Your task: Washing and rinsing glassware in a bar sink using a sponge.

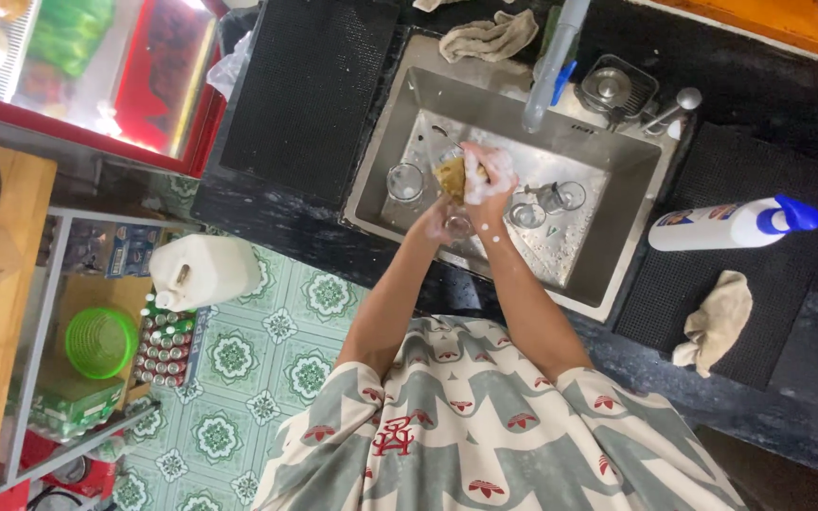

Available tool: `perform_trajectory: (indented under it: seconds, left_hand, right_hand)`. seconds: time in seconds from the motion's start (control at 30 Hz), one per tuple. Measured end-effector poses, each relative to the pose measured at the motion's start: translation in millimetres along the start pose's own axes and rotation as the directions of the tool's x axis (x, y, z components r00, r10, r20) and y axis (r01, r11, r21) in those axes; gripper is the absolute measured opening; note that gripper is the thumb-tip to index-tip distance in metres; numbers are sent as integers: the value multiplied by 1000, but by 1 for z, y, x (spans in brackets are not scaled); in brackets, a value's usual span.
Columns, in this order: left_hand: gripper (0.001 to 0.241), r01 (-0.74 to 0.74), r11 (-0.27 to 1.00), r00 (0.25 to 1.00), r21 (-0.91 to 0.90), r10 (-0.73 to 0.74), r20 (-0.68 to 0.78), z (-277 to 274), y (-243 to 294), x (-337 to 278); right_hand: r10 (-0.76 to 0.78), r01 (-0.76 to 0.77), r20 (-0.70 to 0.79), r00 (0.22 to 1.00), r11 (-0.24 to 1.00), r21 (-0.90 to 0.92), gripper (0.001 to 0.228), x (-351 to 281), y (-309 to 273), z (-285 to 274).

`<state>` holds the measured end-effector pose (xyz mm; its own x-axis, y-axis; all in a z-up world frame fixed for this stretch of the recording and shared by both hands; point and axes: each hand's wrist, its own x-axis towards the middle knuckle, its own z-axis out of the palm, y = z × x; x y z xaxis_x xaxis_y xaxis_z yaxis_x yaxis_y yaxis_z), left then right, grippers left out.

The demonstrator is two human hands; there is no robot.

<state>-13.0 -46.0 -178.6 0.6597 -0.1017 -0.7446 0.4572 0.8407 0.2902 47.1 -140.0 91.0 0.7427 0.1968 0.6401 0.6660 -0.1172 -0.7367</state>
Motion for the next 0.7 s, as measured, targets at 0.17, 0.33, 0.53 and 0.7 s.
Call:
perform_trajectory:
  seconds: [0.17,0.33,0.53,0.7]
  left_hand:
    - [55,-185,982,908,47,153,389,54,45,-70]
    - [54,-303,937,936,175,258,241,113,90,-152]
    - [30,-566,822,812,55,545,211,94,96,-143]
    - [16,-671,741,727,-13,661,187,81,108,-153]
  right_hand:
    - [31,-31,-4,1000,999,-17,10,1,1,-11]
    - [309,-300,-27,951,939,168,15,-11,19,-3]
    - [371,-403,198,907,902,154,22,-10,4,-4]
    - [47,-96,315,948,985,142,26,-9,15,-13]
